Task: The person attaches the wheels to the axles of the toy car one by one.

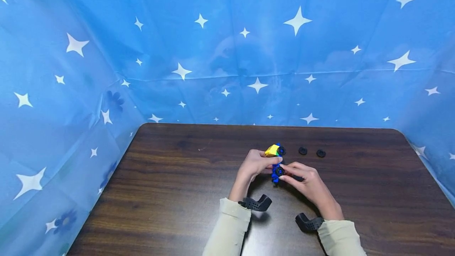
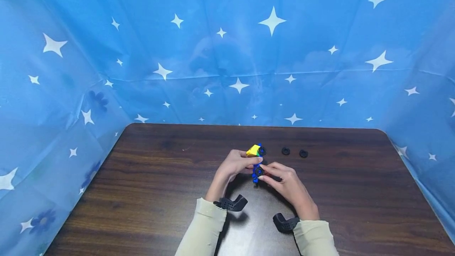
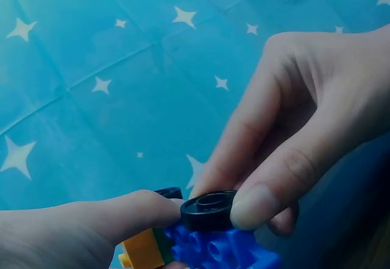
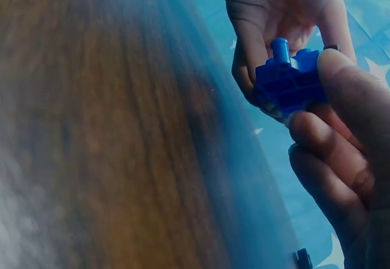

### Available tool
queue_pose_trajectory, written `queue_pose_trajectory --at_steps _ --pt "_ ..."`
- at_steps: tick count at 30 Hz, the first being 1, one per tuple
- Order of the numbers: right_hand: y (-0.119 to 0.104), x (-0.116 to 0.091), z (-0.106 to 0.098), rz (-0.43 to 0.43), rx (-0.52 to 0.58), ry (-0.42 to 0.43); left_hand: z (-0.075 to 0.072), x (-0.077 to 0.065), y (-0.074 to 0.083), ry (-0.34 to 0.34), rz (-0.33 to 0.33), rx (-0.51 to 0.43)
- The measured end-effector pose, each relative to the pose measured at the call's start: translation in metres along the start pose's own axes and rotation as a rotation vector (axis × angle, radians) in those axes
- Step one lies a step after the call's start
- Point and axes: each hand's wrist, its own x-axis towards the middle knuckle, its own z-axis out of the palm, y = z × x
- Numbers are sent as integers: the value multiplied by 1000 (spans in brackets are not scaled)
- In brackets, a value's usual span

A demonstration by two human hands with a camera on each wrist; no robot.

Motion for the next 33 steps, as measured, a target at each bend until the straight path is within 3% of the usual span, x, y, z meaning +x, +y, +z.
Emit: queue_pose_trajectory --at_steps 12,21,33 --pt "7 -1 1 1 -22 -3 -1 2 1 4 49 34" --pt "4 -2 2 45 -47 30 3 -4 2 33 126 -51" --pt "0 -3 4 78 -76 41 10 -2 1 129 308 100"
